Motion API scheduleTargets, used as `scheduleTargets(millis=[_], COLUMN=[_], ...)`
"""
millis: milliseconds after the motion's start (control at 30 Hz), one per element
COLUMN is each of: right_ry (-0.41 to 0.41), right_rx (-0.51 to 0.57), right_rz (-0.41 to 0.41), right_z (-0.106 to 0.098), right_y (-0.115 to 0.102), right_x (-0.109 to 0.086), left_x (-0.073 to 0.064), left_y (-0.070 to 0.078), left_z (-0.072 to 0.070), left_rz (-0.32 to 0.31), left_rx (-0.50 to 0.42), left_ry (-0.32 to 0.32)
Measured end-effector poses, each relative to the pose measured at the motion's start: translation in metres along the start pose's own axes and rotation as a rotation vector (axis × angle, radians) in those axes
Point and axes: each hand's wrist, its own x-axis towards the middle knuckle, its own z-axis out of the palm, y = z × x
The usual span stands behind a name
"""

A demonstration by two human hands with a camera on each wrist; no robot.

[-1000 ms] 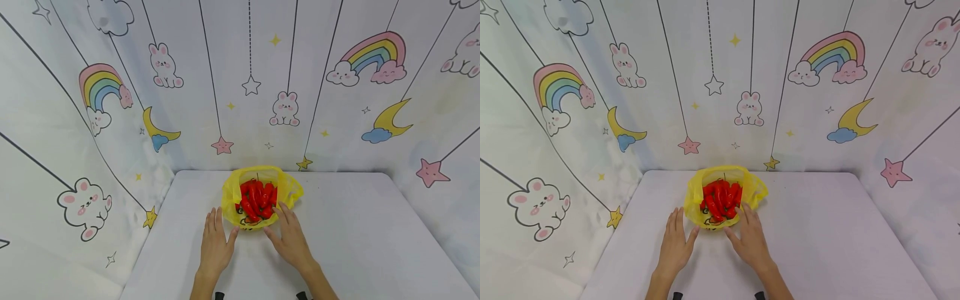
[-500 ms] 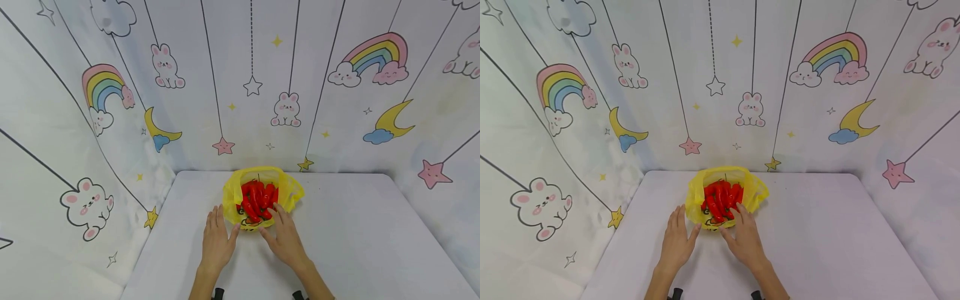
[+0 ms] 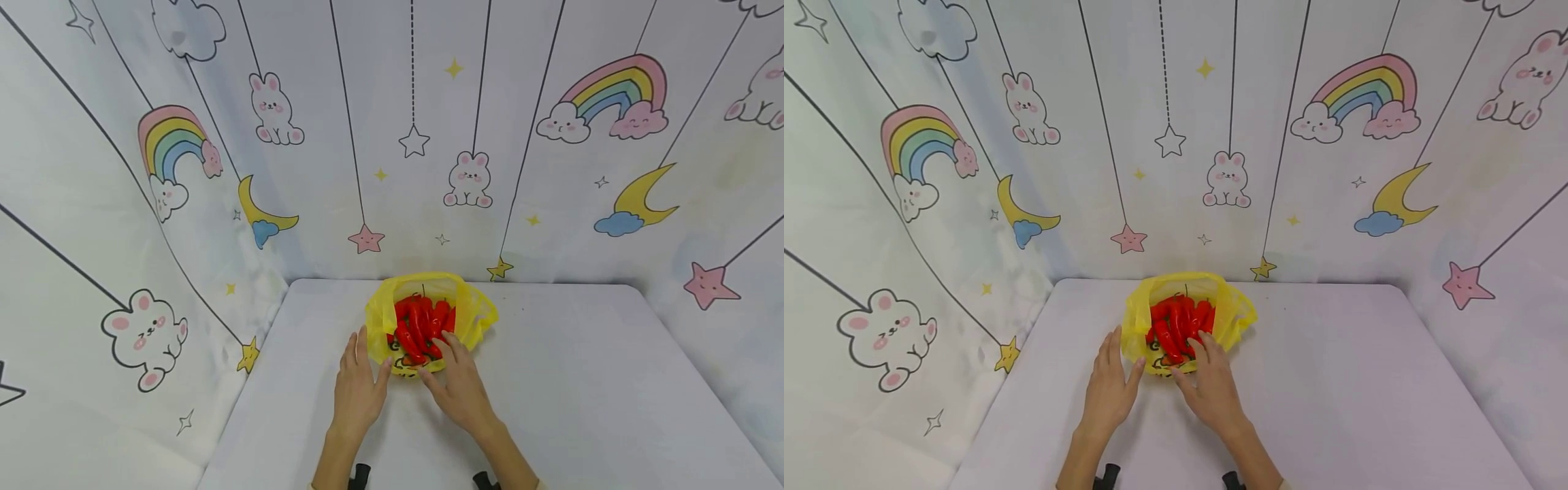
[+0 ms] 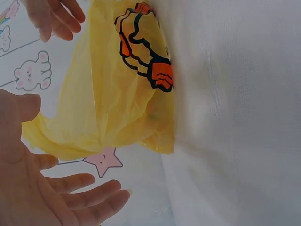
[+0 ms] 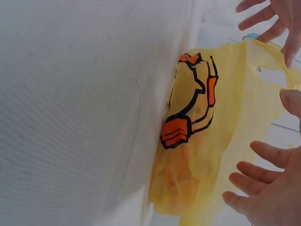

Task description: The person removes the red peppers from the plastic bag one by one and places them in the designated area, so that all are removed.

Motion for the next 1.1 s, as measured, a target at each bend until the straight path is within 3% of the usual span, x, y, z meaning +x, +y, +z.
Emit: scheduleTargets(millis=[733,1100], right_ry=[0.024,0.016], right_rx=[-0.045,-0.077], right_rz=[-0.047,-0.026], right_z=[0.018,0.026], right_y=[-0.004,-0.004], right_x=[0.012,0.019], left_x=[0.012,0.016], left_y=[0.000,-0.002], left_z=[0.003,0.003], left_rz=[0.012,0.063], left_rx=[0.023,0.081], left_ry=[0.045,0.081])
